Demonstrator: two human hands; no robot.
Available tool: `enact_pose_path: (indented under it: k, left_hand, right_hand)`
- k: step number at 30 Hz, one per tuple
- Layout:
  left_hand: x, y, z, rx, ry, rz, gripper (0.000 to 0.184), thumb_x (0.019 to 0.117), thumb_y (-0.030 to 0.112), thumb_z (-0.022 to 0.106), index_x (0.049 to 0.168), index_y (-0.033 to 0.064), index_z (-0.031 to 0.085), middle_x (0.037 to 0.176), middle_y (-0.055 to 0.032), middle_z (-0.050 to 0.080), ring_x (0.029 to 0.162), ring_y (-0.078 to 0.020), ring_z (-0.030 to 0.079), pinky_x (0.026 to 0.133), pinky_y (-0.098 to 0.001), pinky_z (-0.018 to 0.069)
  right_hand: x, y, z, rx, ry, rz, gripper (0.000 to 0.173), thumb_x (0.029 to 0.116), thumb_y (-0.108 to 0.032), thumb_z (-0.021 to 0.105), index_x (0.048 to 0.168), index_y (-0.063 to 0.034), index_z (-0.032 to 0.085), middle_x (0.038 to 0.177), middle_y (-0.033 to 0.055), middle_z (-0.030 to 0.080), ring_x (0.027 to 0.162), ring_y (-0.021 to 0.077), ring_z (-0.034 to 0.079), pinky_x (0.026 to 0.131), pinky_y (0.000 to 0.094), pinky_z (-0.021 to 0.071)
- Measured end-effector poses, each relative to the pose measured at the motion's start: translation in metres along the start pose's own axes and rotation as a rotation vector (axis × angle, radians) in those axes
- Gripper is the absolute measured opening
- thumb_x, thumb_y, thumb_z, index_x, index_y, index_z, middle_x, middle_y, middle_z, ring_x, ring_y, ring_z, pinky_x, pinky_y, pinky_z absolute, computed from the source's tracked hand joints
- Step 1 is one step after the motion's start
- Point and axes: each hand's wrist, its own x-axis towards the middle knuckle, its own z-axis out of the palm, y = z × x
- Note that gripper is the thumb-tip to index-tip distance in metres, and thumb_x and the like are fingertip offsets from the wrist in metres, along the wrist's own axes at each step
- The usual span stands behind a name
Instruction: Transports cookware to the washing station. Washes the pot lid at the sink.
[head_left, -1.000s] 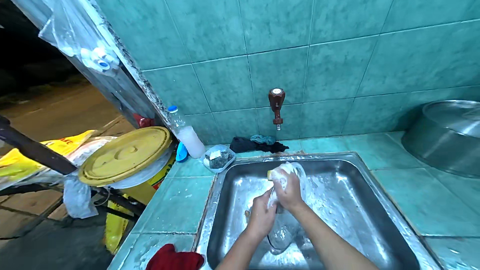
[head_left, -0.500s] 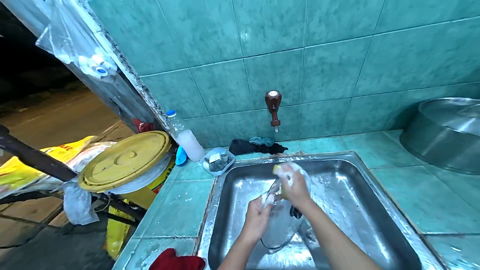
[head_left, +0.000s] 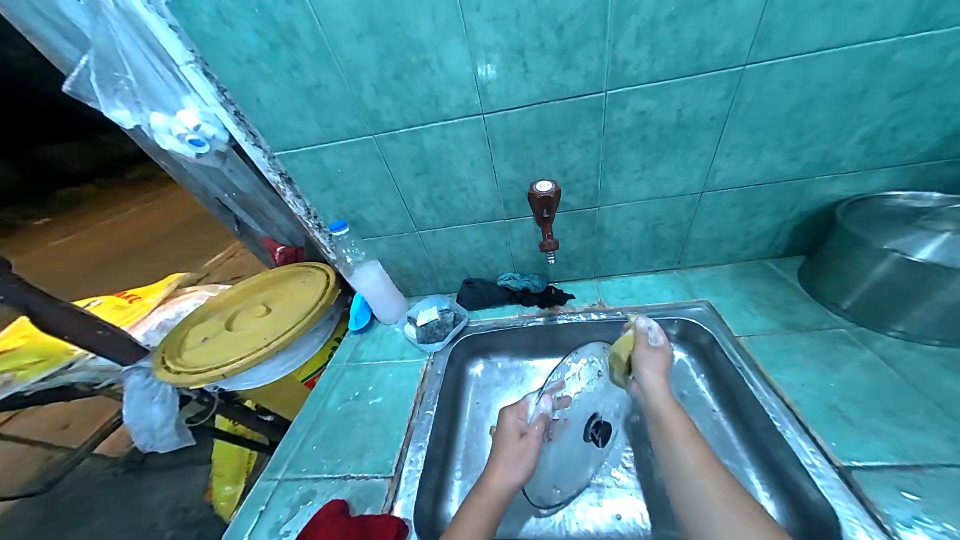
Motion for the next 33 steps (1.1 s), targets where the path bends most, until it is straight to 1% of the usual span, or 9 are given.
enact_pose_path:
  k: [3,6,12,18,23,26,28,30,33]
  left_hand:
    - [0.001,0.000,0.004,-0.019,-0.020,0.017,0.036,0.1082,0.012,0.040,0.136,-0.0022,0.059,0.118,-0.0085,0.075,0.094,-0.0166,0.075,0.080,-0.0322,0.0631]
    - [0.003,-0.003,0.003,-0.026,-0.031,0.046,0.037,0.1084,0.013,0.040,0.136,-0.0032,0.059,0.119,-0.0092,0.075,0.096,-0.0180,0.076,0.082,-0.0332,0.0634]
    - [-0.011,-0.017,-0.009,-0.039,-0.035,0.037,0.041,0.1082,0.017,0.039,0.139,-0.0042,0.056,0.121,-0.0106,0.074,0.097,-0.0194,0.075,0.083,-0.0339,0.0627]
    - [0.011,0.013,-0.027,0.161,-0.176,-0.107,0.040,0.1094,0.021,0.038,0.136,0.0034,0.062,0.135,-0.0061,0.067,0.115,-0.0123,0.068,0.097,-0.0320,0.0565]
    - [0.006,0.002,-0.014,0.139,-0.065,0.102,0.026,0.1050,0.012,0.047,0.107,-0.0006,0.069,0.091,-0.0001,0.073,0.085,-0.0046,0.070,0.083,-0.0266,0.0603]
    - [0.004,-0.004,-0.009,0.078,-0.058,0.112,0.031,0.1068,0.013,0.044,0.123,-0.0033,0.066,0.104,-0.0063,0.076,0.092,-0.0134,0.075,0.085,-0.0325,0.0634]
    - [0.002,-0.007,-0.008,0.049,-0.088,0.092,0.037,0.1079,0.013,0.042,0.135,-0.0038,0.059,0.119,-0.0106,0.074,0.101,-0.0183,0.075,0.089,-0.0351,0.0631]
    - [0.002,-0.006,-0.006,0.040,-0.079,0.085,0.037,0.1076,0.013,0.041,0.136,-0.0037,0.059,0.122,-0.0110,0.074,0.101,-0.0186,0.075,0.089,-0.0351,0.0631]
    - [0.006,0.001,-0.002,0.050,-0.089,0.032,0.036,0.1081,0.013,0.042,0.136,-0.0023,0.059,0.120,-0.0100,0.074,0.101,-0.0178,0.075,0.088,-0.0345,0.0635]
  right_hand:
    - [-0.022,0.012,0.010,-0.159,-0.084,0.070,0.050,0.1105,-0.039,0.041,0.142,-0.0012,0.051,0.117,0.0221,0.062,0.096,0.0288,0.061,0.084,0.0492,0.0510]
    - [-0.039,0.014,0.016,-0.202,-0.186,-0.155,0.049,0.1077,-0.031,0.038,0.144,-0.0028,0.055,0.139,0.0201,0.060,0.127,0.0300,0.058,0.106,0.0515,0.0458]
    - [-0.010,0.035,-0.004,-0.324,-0.068,0.127,0.049,0.1107,-0.035,0.044,0.128,0.0079,0.060,0.114,0.0267,0.066,0.104,0.0329,0.065,0.094,0.0504,0.0511]
    - [-0.057,-0.016,0.023,-0.635,-0.387,-0.476,0.044,0.1042,-0.031,0.052,0.122,0.0061,0.067,0.119,0.0259,0.068,0.114,0.0406,0.066,0.102,0.0590,0.0495]
    - [-0.087,-0.001,0.042,-0.668,-0.306,-1.099,0.054,0.1058,-0.048,0.037,0.102,-0.0121,0.078,0.104,0.0091,0.076,0.105,0.0307,0.071,0.091,0.0569,0.0543]
    - [-0.066,0.003,0.026,-0.587,-0.287,-0.888,0.046,0.1027,-0.038,0.046,0.102,-0.0031,0.077,0.106,0.0152,0.075,0.109,0.0348,0.069,0.100,0.0597,0.0497]
    - [-0.042,0.002,0.010,-0.527,-0.274,-0.487,0.039,0.1041,-0.023,0.050,0.119,0.0078,0.068,0.118,0.0254,0.069,0.117,0.0388,0.065,0.105,0.0582,0.0470]
    - [-0.020,0.006,0.002,-0.449,-0.143,-0.123,0.042,0.1090,-0.025,0.049,0.128,0.0095,0.062,0.120,0.0292,0.067,0.116,0.0385,0.064,0.104,0.0545,0.0473]
    - [-0.025,-0.002,0.004,-0.463,-0.088,-0.034,0.044,0.1093,-0.027,0.048,0.129,0.0095,0.060,0.118,0.0305,0.066,0.115,0.0396,0.064,0.103,0.0538,0.0469]
